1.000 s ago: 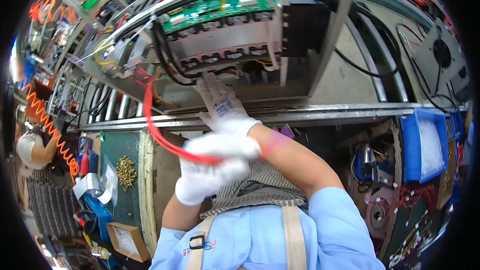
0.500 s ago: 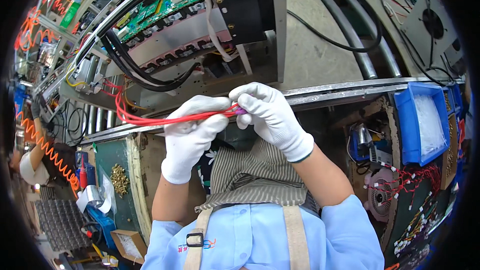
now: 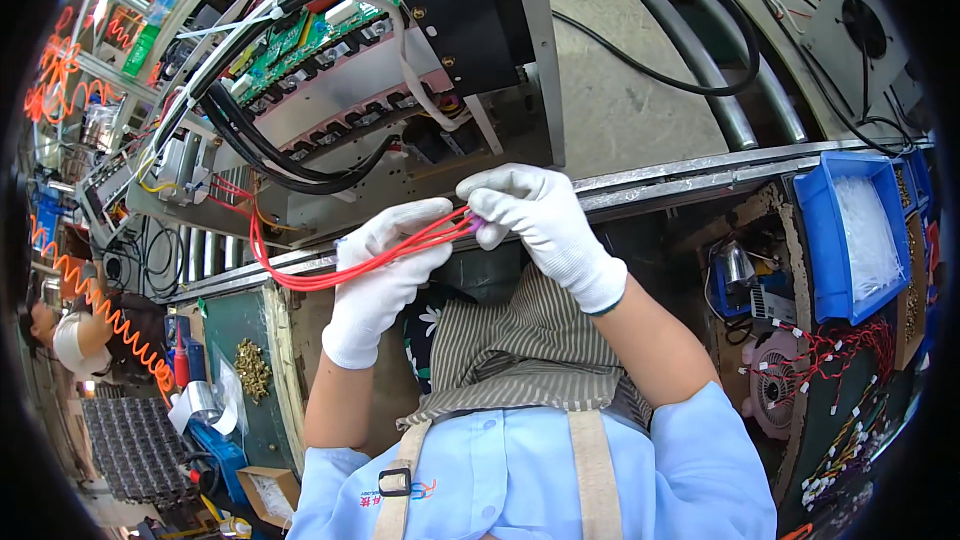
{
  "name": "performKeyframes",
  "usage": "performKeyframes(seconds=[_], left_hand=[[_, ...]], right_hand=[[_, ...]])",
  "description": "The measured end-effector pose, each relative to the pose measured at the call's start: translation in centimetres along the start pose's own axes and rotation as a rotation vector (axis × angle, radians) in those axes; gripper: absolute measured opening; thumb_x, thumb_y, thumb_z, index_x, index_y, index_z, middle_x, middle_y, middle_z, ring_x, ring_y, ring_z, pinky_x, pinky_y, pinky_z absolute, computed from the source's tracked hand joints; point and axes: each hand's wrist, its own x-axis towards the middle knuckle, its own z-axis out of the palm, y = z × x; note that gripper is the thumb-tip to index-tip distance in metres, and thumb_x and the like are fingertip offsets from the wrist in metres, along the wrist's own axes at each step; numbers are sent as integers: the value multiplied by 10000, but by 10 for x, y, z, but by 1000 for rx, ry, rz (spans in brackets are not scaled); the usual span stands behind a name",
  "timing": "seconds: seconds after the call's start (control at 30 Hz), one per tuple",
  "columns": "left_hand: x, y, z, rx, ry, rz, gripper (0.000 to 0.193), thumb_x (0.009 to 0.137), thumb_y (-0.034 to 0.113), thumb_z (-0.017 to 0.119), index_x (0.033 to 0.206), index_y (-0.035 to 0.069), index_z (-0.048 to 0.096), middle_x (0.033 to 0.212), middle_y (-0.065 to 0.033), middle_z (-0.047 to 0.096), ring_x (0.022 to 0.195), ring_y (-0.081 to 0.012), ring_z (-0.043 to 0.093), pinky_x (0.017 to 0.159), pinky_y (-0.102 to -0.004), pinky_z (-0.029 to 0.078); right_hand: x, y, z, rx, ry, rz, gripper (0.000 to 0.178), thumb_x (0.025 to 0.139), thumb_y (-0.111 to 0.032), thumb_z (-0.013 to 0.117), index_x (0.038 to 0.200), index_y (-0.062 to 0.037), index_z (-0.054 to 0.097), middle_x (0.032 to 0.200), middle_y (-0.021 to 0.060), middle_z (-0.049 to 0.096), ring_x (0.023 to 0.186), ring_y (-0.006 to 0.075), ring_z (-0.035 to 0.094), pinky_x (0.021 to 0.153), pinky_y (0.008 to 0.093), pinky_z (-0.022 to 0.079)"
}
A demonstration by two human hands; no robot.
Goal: The person assembles an electronic device on a workbench, routing and securing wires with zip ties and connecting red wires to a circuit board. They handle the device casing, organize cables, and attach connectors to the internal components.
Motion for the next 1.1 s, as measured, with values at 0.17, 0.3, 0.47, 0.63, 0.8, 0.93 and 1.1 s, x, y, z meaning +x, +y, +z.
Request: performKeyframes(seconds=[0.17, 0.3, 0.47, 0.63, 0.8, 0.93, 1.1], left_hand=[[-4, -11, -2, 52, -7, -73, 302, 855, 134, 754, 1128, 24, 685, 914, 27, 675, 759, -12, 528, 673, -172, 434], [-8, -7, 2, -14, 23, -130, 280, 859, 180, 747, 1079, 13, 701, 842, 19, 680, 616, 13, 461, 543, -164, 362], [-7, -19, 2, -44, 55, -106, 207, 885, 190, 707, 1007, 23, 708, 791, 0, 698, 489, 15, 388, 437, -170, 284], [18, -32, -11, 469, 217, 357, 185, 875, 124, 687, 1029, 23, 701, 826, -81, 688, 657, -153, 626, 596, -286, 498], [60, -3, 7, 1050, 258, 791, 214, 875, 163, 632, 1076, 94, 653, 841, -107, 643, 691, -303, 661, 628, -393, 541], [85, -14, -31, 1413, 276, 765, 190, 901, 262, 551, 983, 118, 645, 860, -110, 663, 684, -313, 665, 603, -409, 546], [112, -60, -84, 1106, 427, 634, 148, 873, 273, 627, 858, 135, 680, 670, -92, 643, 603, -318, 633, 573, -437, 503]], right_hand=[[-3, 9, 18, -79, 90, -60, 189, 935, -83, 655, 1091, 22, 680, 931, 75, 704, 696, 69, 640, 642, 207, 535], [-7, 9, 24, -143, 130, -137, 186, 930, -49, 652, 1105, 7, 680, 962, 63, 704, 753, 66, 644, 651, 200, 538], [-7, 7, 14, -69, 154, -260, 183, 917, -4, 651, 1098, 12, 677, 947, 61, 703, 739, 57, 631, 619, 191, 516], [-19, -26, -10, 83, 13, -147, 139, 903, -53, 680, 1013, 32, 688, 795, 56, 680, 596, 66, 587, 552, 190, 471], [-25, -27, -5, -188, -210, 147, 111, 889, -50, 678, 973, 14, 709, 795, 47, 674, 604, 68, 587, 564, 206, 474], [-10, -20, -9, -276, -123, 134, 118, 884, -14, 654, 982, 25, 706, 796, 32, 670, 613, 55, 572, 569, 195, 471], [14, -10, -15, -369, -67, 121, 165, 889, -67, 675, 1000, 53, 690, 785, 41, 663, 601, 64, 582, 557, 197, 483]])
